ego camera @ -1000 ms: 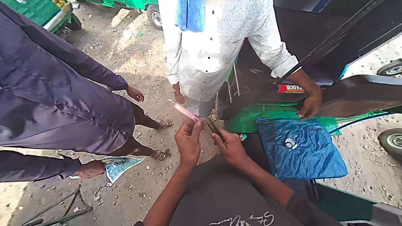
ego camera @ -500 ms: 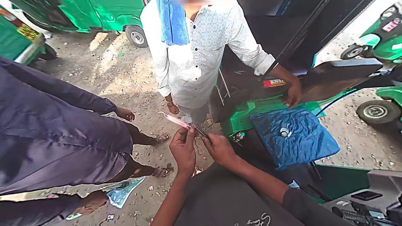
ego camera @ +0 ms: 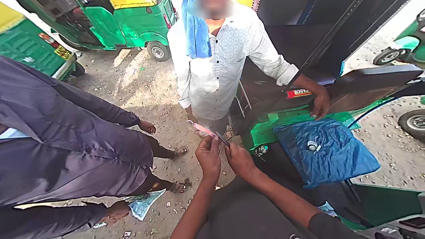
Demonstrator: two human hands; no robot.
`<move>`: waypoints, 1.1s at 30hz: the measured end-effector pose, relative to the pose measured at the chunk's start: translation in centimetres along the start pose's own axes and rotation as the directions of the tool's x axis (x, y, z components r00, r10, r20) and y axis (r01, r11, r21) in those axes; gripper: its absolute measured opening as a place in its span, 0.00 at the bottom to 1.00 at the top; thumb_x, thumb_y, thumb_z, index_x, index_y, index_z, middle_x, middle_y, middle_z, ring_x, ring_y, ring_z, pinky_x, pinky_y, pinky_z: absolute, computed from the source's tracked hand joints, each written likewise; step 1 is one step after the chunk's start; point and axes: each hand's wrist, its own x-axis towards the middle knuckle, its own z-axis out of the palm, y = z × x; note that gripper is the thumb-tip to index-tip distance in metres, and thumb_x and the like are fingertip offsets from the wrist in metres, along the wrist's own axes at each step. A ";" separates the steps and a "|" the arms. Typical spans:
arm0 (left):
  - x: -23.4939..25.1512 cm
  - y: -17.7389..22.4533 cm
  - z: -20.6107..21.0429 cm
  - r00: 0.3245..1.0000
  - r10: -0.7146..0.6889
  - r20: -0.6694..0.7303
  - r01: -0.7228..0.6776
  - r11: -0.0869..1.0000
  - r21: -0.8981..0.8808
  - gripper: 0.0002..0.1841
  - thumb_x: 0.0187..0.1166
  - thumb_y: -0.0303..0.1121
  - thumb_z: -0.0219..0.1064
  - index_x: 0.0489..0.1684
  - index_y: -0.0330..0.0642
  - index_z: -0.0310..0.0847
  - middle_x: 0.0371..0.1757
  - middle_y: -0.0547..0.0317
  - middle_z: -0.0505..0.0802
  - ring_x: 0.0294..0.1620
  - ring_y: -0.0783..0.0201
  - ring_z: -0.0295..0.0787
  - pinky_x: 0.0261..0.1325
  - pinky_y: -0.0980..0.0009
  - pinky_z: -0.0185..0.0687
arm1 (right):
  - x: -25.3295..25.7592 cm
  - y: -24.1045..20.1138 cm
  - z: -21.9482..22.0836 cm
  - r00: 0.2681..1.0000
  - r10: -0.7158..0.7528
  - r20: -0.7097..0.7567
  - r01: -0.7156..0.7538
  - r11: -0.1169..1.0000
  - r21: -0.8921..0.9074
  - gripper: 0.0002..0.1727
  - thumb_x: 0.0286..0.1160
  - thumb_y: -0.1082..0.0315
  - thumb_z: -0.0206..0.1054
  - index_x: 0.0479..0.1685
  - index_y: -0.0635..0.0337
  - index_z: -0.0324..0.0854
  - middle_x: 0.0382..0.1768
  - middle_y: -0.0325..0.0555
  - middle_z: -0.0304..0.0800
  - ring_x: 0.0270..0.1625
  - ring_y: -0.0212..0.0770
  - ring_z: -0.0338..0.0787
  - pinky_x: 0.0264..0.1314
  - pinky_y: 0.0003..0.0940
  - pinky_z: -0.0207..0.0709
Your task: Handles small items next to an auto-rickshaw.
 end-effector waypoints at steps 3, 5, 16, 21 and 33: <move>0.2 -0.2 0.3 1.000 0.013 -0.002 -0.013 1.000 0.004 0.08 0.77 0.17 0.68 0.50 0.21 0.83 0.41 0.38 0.95 0.42 0.49 0.96 0.55 0.54 0.95 | 0.1 0.0 0.2 1.000 0.010 -0.027 -0.010 1.000 -0.009 0.23 0.92 0.53 0.49 0.49 0.64 0.82 0.32 0.52 0.90 0.33 0.51 0.94 0.35 0.45 0.88; 0.5 -0.3 0.5 1.000 0.014 0.002 -0.014 1.000 0.003 0.09 0.77 0.17 0.68 0.51 0.21 0.83 0.41 0.39 0.95 0.42 0.50 0.96 0.54 0.54 0.95 | 0.4 -0.1 0.1 0.999 0.016 -0.032 -0.016 1.000 -0.008 0.23 0.92 0.54 0.49 0.49 0.65 0.83 0.32 0.52 0.90 0.34 0.51 0.94 0.36 0.45 0.88; 0.5 -1.6 1.9 0.994 -0.107 -0.010 0.107 0.994 0.004 0.05 0.78 0.18 0.67 0.46 0.23 0.83 0.36 0.40 0.94 0.36 0.52 0.95 0.50 0.56 0.94 | 0.7 -0.3 -0.4 0.975 0.175 0.139 -0.162 0.981 -0.104 0.23 0.94 0.56 0.45 0.55 0.67 0.79 0.39 0.57 0.91 0.43 0.57 0.95 0.44 0.50 0.88; 0.6 -2.1 2.6 0.986 -0.169 -0.004 0.169 0.985 -0.037 0.07 0.80 0.20 0.67 0.48 0.24 0.83 0.37 0.42 0.93 0.36 0.54 0.94 0.50 0.56 0.94 | 0.7 0.6 -0.8 0.972 0.155 0.176 -0.148 0.988 -0.054 0.24 0.94 0.55 0.44 0.54 0.66 0.79 0.38 0.56 0.90 0.44 0.57 0.95 0.45 0.50 0.87; 0.0 -0.1 0.4 0.980 -0.198 0.033 0.199 0.980 -0.009 0.10 0.83 0.24 0.66 0.53 0.23 0.82 0.42 0.43 0.95 0.42 0.54 0.96 0.53 0.58 0.94 | -1.8 20.8 2.2 0.983 0.028 0.183 -0.086 0.946 0.314 0.31 0.92 0.47 0.47 0.50 0.68 0.84 0.30 0.56 0.87 0.32 0.54 0.88 0.39 0.60 0.81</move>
